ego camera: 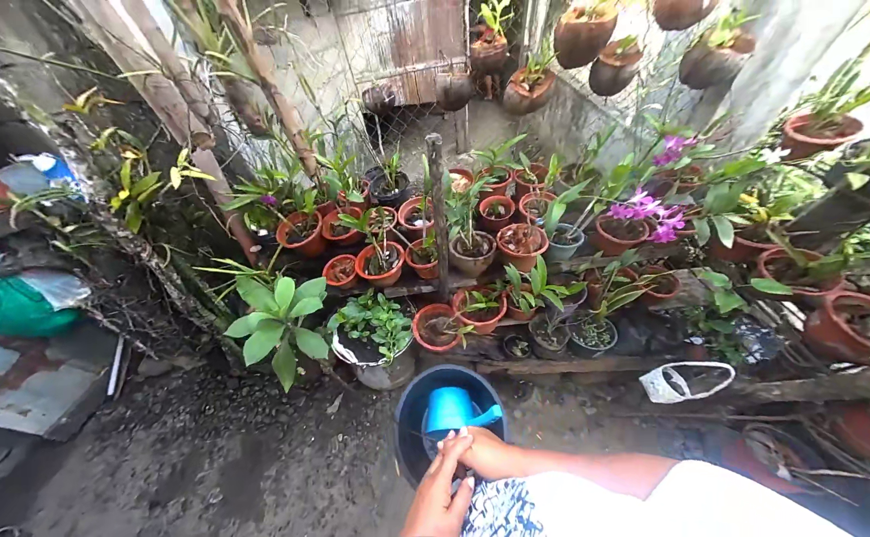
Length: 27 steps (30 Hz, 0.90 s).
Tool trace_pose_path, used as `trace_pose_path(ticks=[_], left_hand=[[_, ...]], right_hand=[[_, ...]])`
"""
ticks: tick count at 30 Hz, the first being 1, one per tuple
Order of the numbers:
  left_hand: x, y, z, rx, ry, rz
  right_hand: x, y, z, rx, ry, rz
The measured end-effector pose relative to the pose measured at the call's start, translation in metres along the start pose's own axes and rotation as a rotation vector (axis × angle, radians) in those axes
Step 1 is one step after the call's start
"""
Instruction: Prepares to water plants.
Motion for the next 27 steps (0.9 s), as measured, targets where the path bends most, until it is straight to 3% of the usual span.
trace_pose_path(ticks=[16,27], left_hand=[[-0.134,0.040,0.026,-0.029,0.033,-0.078],[-0.135,0.053,0.018,0.054,-0.056,0.022]], right_hand=[[0.036,-0.127,0.063,0.026,0.025,0.066],[0.026,-0.122,0.081,-0.025,0.052,-0.030]])
Point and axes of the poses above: each hand's wrist, its own x-axis away from the middle knuckle, its own y-axis out of the palm, z = x × y, the point moved 9 cm from there along -x, towards the middle knuckle, and after that the axes turned 9 degrees about -z, right-handed, at the moved point
